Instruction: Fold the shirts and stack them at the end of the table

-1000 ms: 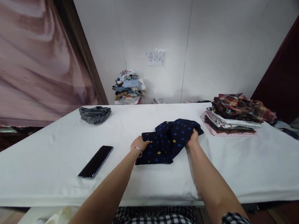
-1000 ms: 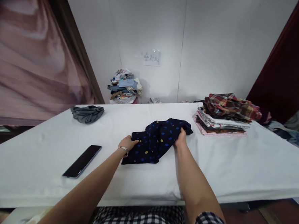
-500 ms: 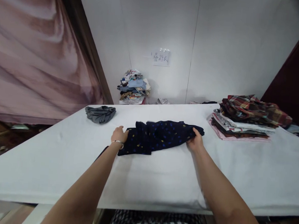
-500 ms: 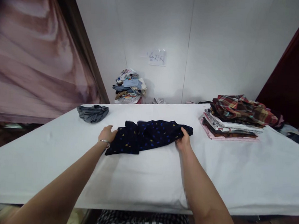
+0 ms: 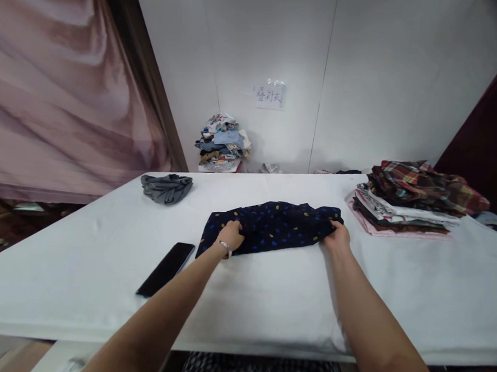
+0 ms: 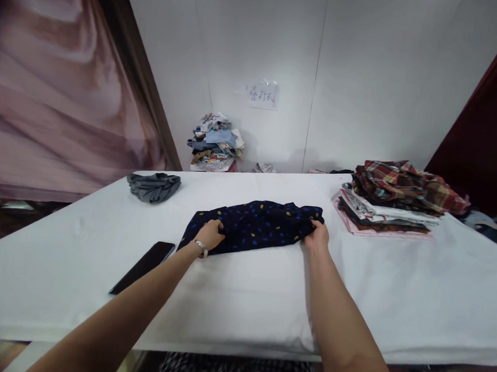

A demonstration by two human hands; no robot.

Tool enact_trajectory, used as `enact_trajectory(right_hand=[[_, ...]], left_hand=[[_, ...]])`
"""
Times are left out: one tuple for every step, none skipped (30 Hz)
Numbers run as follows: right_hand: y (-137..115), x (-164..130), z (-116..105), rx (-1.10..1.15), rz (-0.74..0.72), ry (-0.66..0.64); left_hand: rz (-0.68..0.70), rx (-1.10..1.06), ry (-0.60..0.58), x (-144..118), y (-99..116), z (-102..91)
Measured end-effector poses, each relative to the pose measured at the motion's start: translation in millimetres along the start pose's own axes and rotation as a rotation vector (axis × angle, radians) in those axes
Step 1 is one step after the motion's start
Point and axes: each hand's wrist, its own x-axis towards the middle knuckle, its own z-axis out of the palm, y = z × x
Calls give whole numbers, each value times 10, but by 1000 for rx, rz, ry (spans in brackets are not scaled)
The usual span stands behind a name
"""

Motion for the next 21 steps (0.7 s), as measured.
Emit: enact_trajectory(right_hand=[[5,21,-15,1,-12,-5],[10,37,-27,2,-22,-8],[15,48,-35,1,-29,-10],[21,56,-41,-1,-33,-12],[25,60,-45,-1,-32,-14],[29,62,-47,0,-26,-18],[29,61,-46,2,-15,-22],[27,57,-44,5,-4,-21],[20,50,-40,10,4,-14],[11,40,-33,17,10,1],[-2,27,-25,24,17,20],[-16,10,-16,31,26,39],[-31,-11,-5,37,36,54],[-45,-33,5,40,47,61],[-58,-55,15,40,58,65],[-69,-76,22,36,66,66],[-79,-93,28,31,68,67],[-86,-105,30,26,66,66],[-92,-112,30,19,63,66],[-96,-112,28,11,61,65],[-100,-107,24,4,58,64]], left_hand=[[-28,-40,-5,53,-41,-101],[-60,-79,-5,105,-88,-221],[-92,-117,1,152,-142,-354],[-122,-150,12,193,-201,-493],[-147,-178,26,224,-261,-627],[-165,-200,42,242,-319,-741],[-178,-217,56,244,-367,-825],[-185,-229,66,228,-402,-868],[-191,-239,67,194,-417,-863],[-186,-236,58,145,-412,-811],[-166,-215,40,84,-385,-716],[-136,-178,14,17,-338,-590],[-90,-117,-14,-49,-276,-445],[-44,-48,-37,-109,-204,-297],[-7,21,-46,-155,-130,-157],[25,88,-41,-187,-60,-36],[44,140,-25,-201,-2,63],[58,178,-3,-201,41,136],[69,200,17,-188,65,186],[76,208,29,-166,71,215],[80,202,32,-136,60,225]])
